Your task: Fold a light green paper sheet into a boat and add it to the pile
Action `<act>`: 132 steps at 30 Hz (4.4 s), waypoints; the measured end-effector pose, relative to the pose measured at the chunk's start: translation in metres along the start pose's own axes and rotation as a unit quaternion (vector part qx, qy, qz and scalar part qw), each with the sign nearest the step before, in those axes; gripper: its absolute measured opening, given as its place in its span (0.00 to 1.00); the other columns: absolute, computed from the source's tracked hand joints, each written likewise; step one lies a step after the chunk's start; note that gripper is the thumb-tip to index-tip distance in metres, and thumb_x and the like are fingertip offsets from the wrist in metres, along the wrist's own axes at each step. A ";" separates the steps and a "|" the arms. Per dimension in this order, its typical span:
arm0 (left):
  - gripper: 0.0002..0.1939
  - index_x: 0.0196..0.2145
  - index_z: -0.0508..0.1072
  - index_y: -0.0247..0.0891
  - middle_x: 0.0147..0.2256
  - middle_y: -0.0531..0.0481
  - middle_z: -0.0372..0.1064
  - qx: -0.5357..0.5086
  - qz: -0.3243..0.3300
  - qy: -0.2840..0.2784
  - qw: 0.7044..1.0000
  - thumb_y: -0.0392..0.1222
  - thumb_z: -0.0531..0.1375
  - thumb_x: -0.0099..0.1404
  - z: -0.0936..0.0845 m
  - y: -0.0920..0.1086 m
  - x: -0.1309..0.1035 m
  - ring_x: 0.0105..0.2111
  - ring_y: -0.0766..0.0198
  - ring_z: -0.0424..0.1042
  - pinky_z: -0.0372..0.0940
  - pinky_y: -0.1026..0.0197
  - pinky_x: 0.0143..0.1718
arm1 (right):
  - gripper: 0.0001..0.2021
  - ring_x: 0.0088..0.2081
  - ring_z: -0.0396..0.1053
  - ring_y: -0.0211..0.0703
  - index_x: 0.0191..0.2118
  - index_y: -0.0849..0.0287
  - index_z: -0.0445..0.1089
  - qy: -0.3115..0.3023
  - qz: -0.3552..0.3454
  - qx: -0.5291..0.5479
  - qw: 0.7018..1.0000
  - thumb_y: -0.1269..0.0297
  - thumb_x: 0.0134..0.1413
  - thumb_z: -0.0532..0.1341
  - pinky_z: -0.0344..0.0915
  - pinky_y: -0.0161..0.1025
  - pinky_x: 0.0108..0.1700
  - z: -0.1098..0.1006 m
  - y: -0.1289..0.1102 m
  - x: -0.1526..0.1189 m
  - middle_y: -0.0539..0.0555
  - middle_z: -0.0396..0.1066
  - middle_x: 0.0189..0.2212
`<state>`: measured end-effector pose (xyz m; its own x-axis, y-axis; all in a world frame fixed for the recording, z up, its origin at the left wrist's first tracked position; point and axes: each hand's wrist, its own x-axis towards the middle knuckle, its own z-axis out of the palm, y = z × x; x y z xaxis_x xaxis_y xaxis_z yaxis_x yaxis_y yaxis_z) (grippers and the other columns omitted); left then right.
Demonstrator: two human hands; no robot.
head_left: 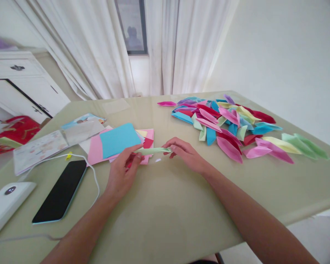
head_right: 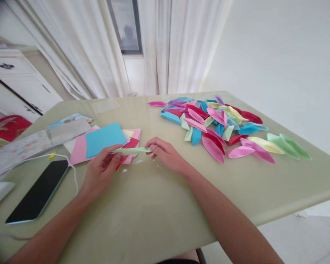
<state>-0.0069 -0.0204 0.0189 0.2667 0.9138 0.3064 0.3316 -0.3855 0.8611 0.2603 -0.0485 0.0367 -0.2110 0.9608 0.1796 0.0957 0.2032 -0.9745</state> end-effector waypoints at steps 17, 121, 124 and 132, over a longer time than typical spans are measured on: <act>0.12 0.51 0.83 0.45 0.55 0.46 0.79 -0.005 0.088 -0.007 0.996 0.46 0.62 0.76 -0.002 0.005 0.003 0.55 0.54 0.77 0.70 0.53 0.57 | 0.09 0.51 0.76 0.48 0.45 0.51 0.82 0.081 -0.068 -0.017 0.994 0.55 0.64 0.69 0.75 0.47 0.55 -0.004 0.006 0.004 0.56 0.77 0.53; 0.08 0.40 0.84 0.42 0.39 0.49 0.74 0.072 0.163 -0.094 0.979 0.42 0.64 0.74 -0.007 0.014 0.004 0.38 0.61 0.74 0.68 0.61 0.39 | 0.14 0.42 0.77 0.45 0.40 0.56 0.77 0.012 -0.072 -0.010 0.997 0.56 0.53 0.77 0.77 0.42 0.47 0.002 -0.001 -0.001 0.53 0.76 0.40; 0.07 0.42 0.83 0.42 0.40 0.48 0.75 0.079 0.156 -0.096 0.980 0.42 0.63 0.74 -0.006 0.013 0.003 0.39 0.61 0.75 0.68 0.61 0.39 | 0.12 0.44 0.77 0.45 0.40 0.57 0.76 0.003 -0.084 -0.042 0.996 0.57 0.57 0.74 0.77 0.42 0.47 0.000 -0.002 -0.002 0.55 0.77 0.43; 0.04 0.39 0.81 0.41 0.38 0.49 0.77 0.025 0.130 -0.070 0.989 0.41 0.65 0.72 -0.004 0.008 0.007 0.39 0.60 0.75 0.69 0.59 0.42 | 0.08 0.42 0.78 0.44 0.36 0.56 0.80 0.004 -0.121 -0.166 0.979 0.58 0.65 0.69 0.74 0.41 0.46 -0.003 -0.003 -0.001 0.56 0.79 0.42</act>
<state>-0.0059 -0.0161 0.0292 0.4703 0.7576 0.4525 0.2788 -0.6141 0.7383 0.2631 -0.0499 0.0399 -0.2582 0.8786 0.4017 0.3549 0.4730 -0.8064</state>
